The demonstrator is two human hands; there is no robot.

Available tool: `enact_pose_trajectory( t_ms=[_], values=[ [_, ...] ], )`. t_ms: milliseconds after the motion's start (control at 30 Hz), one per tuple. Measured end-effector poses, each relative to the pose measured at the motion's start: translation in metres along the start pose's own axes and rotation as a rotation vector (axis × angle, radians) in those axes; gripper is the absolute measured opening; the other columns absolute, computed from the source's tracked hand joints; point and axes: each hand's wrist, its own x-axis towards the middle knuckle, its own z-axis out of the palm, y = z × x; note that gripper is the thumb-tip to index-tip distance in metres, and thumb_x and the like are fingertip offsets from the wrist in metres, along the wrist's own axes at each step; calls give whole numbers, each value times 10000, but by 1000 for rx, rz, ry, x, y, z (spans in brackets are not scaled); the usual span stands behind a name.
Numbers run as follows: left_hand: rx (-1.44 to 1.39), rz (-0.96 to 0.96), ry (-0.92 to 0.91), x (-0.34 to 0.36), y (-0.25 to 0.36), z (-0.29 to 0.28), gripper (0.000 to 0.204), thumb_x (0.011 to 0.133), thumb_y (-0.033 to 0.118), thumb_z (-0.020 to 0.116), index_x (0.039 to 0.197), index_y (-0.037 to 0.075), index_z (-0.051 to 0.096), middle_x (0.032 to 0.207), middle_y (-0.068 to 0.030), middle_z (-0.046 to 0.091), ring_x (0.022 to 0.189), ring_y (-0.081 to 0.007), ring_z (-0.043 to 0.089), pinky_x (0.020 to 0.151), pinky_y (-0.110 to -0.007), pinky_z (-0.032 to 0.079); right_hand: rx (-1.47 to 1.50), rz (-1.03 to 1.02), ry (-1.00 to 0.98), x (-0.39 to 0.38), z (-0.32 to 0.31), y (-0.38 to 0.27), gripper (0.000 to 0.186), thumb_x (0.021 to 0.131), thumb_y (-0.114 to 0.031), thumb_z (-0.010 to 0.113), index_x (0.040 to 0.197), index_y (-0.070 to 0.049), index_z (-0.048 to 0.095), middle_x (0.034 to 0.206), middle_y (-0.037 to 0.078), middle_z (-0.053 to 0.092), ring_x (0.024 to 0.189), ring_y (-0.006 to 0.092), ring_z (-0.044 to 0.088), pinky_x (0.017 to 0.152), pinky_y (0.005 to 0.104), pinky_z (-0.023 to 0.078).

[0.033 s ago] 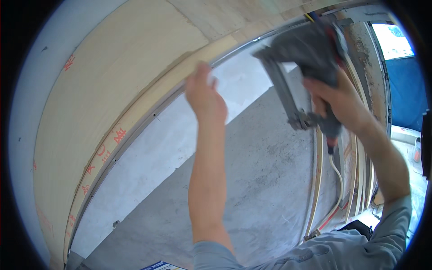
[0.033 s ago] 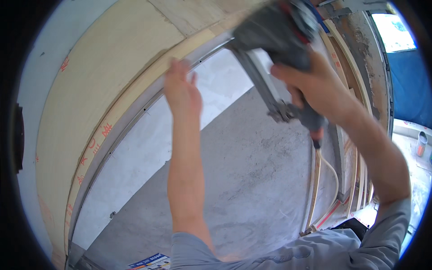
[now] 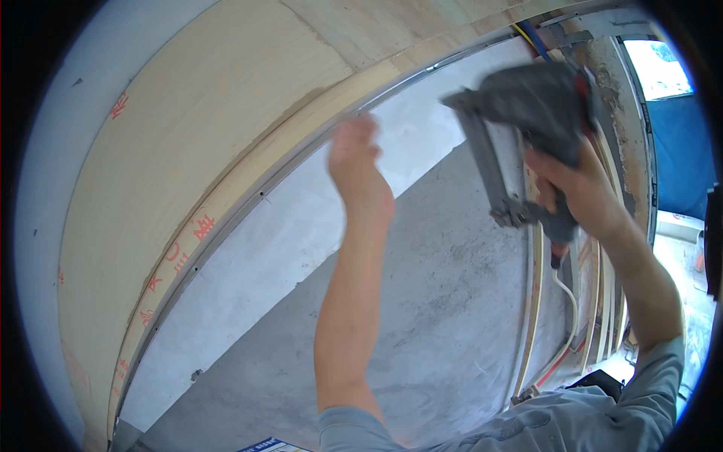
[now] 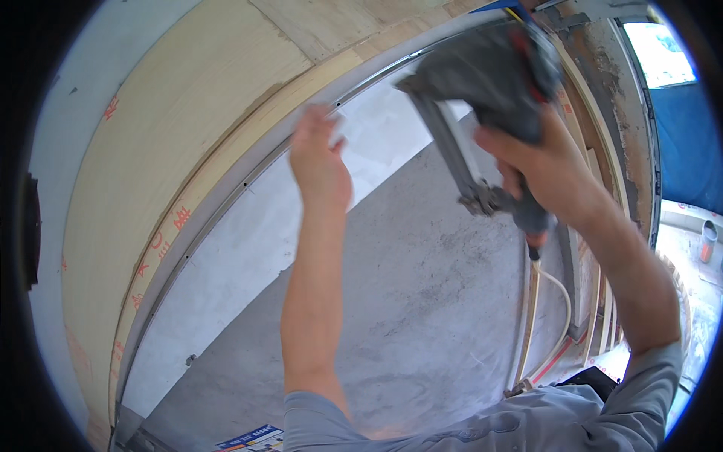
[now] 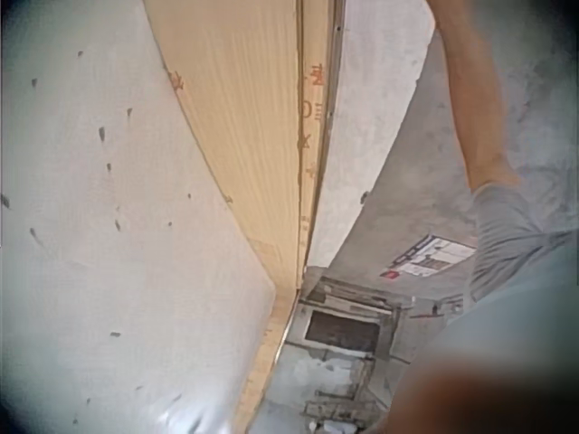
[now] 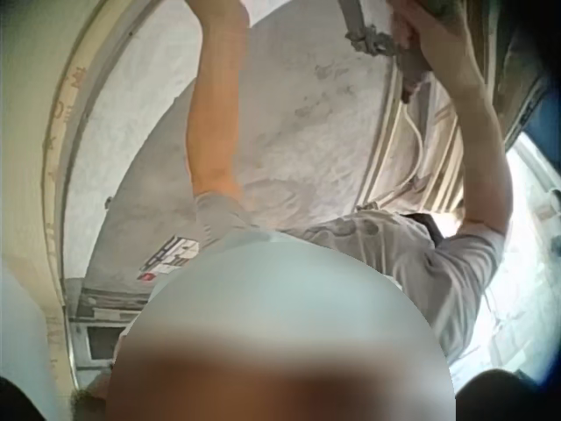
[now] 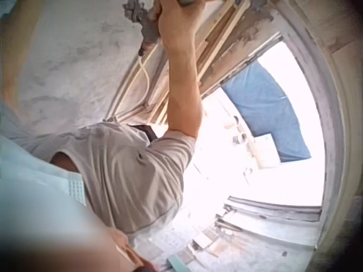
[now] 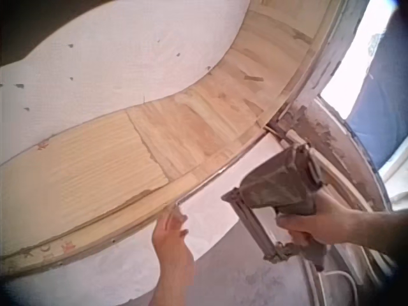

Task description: Installing wooden wall panels onto a frame using a pneumatic nail gun.

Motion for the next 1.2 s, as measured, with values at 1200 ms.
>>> enact_pose_trajectory(
  t_ms=[1200],
  values=[
    [2204,1318,-406,32,142,-5,376,822,42,767,1192,82,718,1291,-88,673,1107,-272,653,920,-374,507,666,557,-143,23,-53,269,223,996,-281,571,895,-92,507,598,24,506,513,144,511,624,348,503]
  ],
)
